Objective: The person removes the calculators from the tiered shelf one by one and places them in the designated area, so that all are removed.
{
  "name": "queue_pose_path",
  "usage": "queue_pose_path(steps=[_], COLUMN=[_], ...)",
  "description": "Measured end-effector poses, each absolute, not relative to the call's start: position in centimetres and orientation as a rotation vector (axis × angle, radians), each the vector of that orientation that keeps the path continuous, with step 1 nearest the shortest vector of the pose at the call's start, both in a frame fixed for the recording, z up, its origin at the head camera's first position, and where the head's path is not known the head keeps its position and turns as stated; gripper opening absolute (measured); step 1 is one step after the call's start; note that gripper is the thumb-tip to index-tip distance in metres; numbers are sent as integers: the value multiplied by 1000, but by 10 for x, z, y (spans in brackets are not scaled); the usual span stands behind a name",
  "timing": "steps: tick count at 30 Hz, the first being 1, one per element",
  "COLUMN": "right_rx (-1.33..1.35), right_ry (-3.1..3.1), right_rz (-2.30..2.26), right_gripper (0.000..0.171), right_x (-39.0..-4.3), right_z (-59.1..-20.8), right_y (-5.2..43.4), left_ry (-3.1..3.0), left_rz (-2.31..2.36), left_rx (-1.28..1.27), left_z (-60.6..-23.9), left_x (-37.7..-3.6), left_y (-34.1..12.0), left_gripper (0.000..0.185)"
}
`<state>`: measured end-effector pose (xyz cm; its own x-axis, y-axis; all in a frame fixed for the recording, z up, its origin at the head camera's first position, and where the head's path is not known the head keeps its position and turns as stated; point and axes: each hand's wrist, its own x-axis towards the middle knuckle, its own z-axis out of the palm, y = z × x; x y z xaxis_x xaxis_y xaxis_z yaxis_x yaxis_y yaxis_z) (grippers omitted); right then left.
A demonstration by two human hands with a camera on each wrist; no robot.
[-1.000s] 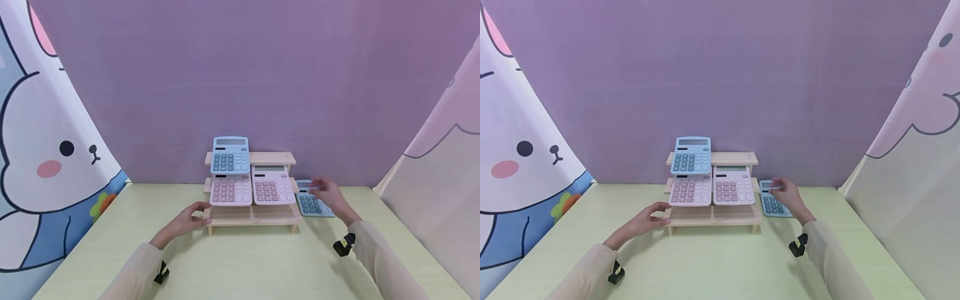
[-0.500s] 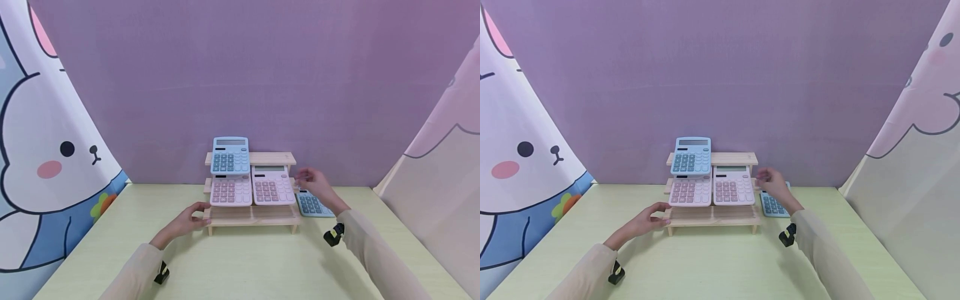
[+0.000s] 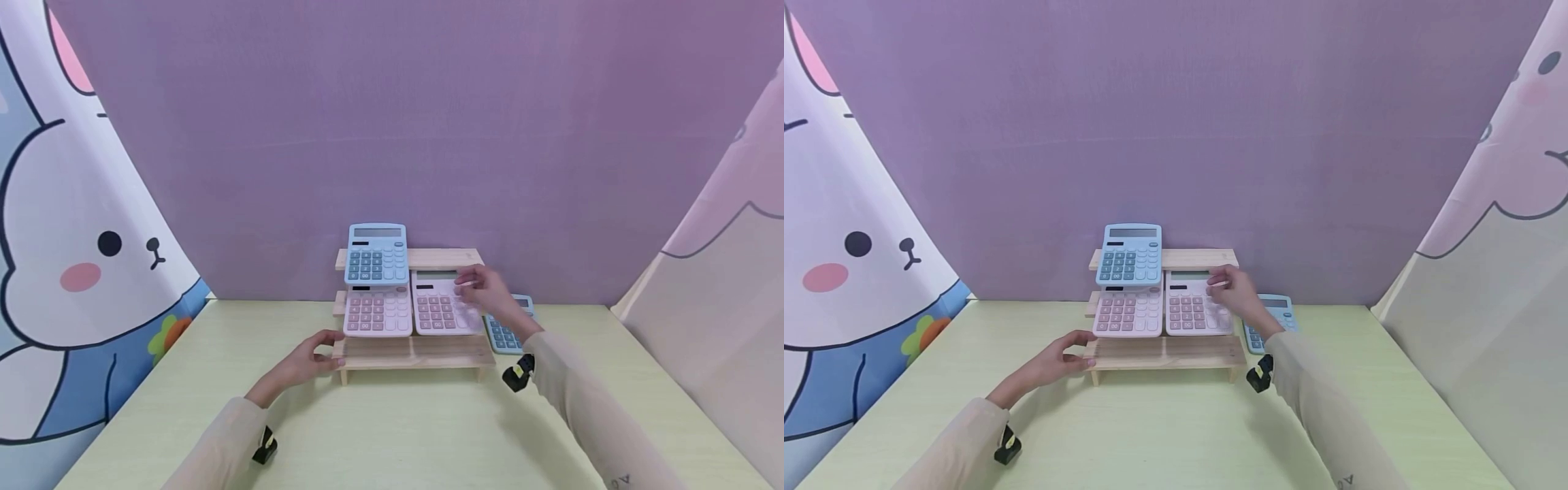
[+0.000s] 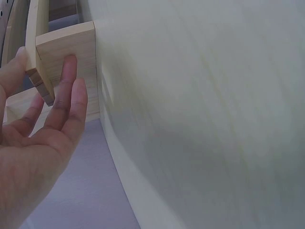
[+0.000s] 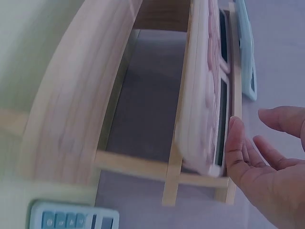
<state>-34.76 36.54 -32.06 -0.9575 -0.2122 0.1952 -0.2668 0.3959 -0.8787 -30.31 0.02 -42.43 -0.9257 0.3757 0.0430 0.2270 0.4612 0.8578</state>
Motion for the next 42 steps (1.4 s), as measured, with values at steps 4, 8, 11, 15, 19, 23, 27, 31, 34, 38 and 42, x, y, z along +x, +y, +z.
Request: queue_pose_path(steps=[4, 8, 11, 15, 19, 23, 27, 31, 34, 38, 42], right_rx=[489, 515, 509, 503, 470, 443, 441, 427, 398, 372, 350], right_ry=[-2536, -2494, -2483, -2493, -2500, -2464, -2408, -2356, -2309, -2251, -2248], right_rz=[1694, 1772, 1835, 1869, 1893, 1933, 1989, 2056, 2110, 2173, 2172], right_gripper=[41, 43, 44, 47, 47, 44, 43, 45, 45, 44, 46], right_x=[-349, -351, -352, -354, -355, -359, -364, -364, -364, -364, -363], right_z=[-321, -322, -322, -323, -324, -326, -328, -328, -328, -329, -328], right_y=[353, 342, 335, 325, 314, 304, 296, 289, 284, 279, 275], left_ry=[2552, 2553, 2554, 2559, 2562, 2563, 2566, 2567, 2563, 2563, 2569], left_rz=[1461, 1461, 1462, 1461, 1455, 1453, 1456, 1459, 1463, 1466, 1463], left_rx=[531, 523, 517, 514, 527, 537, 541, 543, 542, 534, 534], left_z=[-424, -424, -424, -424, -425, -426, -426, -426, -426, -425, -425], left_x=[-304, -304, -305, -305, -305, -305, -305, -305, -304, -303, -303], left_y=[0, 0, 0, 1, 0, 0, 0, 1, 1, 1, 1], left_gripper=[61, 61, 60, 60, 60, 59, 59, 58, 59, 59, 58])
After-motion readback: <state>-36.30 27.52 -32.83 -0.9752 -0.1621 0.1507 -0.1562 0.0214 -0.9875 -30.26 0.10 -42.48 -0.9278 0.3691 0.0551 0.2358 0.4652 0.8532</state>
